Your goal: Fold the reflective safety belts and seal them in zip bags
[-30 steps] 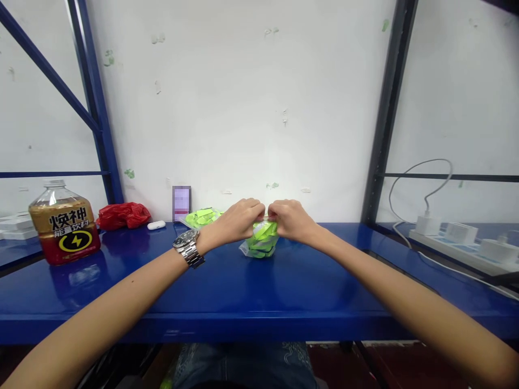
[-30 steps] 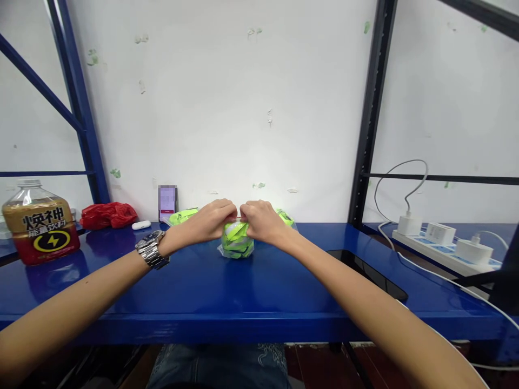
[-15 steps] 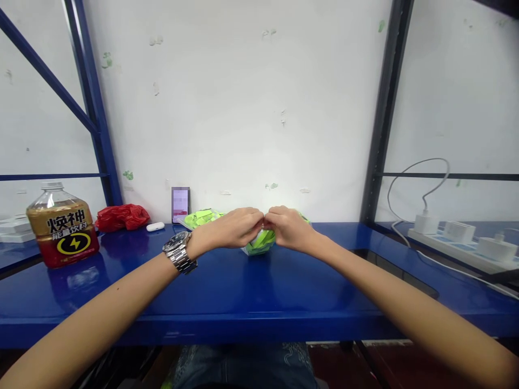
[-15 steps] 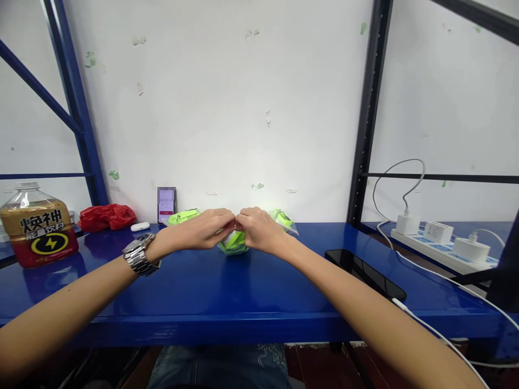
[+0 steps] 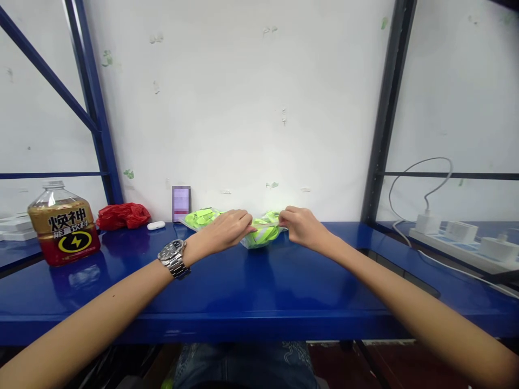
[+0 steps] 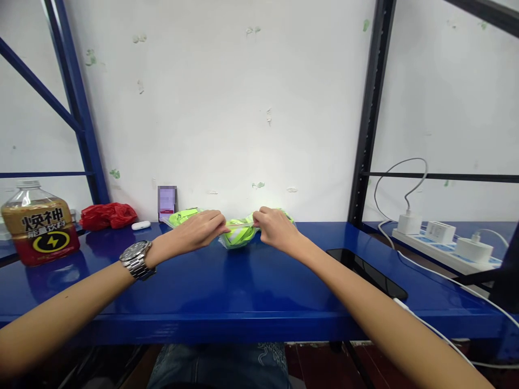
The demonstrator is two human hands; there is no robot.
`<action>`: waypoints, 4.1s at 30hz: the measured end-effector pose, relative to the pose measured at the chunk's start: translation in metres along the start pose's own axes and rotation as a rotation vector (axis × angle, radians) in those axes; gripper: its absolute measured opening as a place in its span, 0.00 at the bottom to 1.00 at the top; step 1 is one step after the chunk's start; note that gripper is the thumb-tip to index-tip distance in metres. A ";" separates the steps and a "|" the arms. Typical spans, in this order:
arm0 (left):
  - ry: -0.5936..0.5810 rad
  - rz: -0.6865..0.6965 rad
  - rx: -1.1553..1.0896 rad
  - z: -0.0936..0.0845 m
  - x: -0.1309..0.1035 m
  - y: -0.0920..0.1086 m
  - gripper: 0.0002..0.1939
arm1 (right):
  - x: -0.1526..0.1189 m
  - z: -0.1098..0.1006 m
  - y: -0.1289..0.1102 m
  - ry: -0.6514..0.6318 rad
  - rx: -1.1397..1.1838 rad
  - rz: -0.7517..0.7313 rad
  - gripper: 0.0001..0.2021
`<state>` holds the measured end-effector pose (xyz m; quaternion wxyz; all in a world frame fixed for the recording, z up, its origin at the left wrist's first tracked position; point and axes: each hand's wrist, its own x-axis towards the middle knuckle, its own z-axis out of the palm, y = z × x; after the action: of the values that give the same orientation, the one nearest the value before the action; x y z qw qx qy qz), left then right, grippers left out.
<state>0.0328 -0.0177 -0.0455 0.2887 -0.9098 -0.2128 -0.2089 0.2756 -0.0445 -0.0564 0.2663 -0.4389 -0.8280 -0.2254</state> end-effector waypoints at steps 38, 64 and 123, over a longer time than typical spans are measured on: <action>-0.214 -0.182 0.417 0.101 -0.001 -0.032 0.13 | 0.013 0.083 0.022 -0.118 -0.435 0.108 0.14; 0.046 -0.847 -1.125 0.102 0.016 0.037 0.16 | 0.005 0.056 0.000 -0.351 0.747 0.309 0.10; -0.190 -0.171 0.190 0.092 0.026 0.036 0.11 | 0.006 0.097 0.027 0.020 0.753 0.847 0.11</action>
<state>0.0961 0.0191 -0.1173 0.3330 -0.8728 -0.3344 -0.1244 0.2720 0.0318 -0.1221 0.4795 -0.6053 -0.6004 0.2079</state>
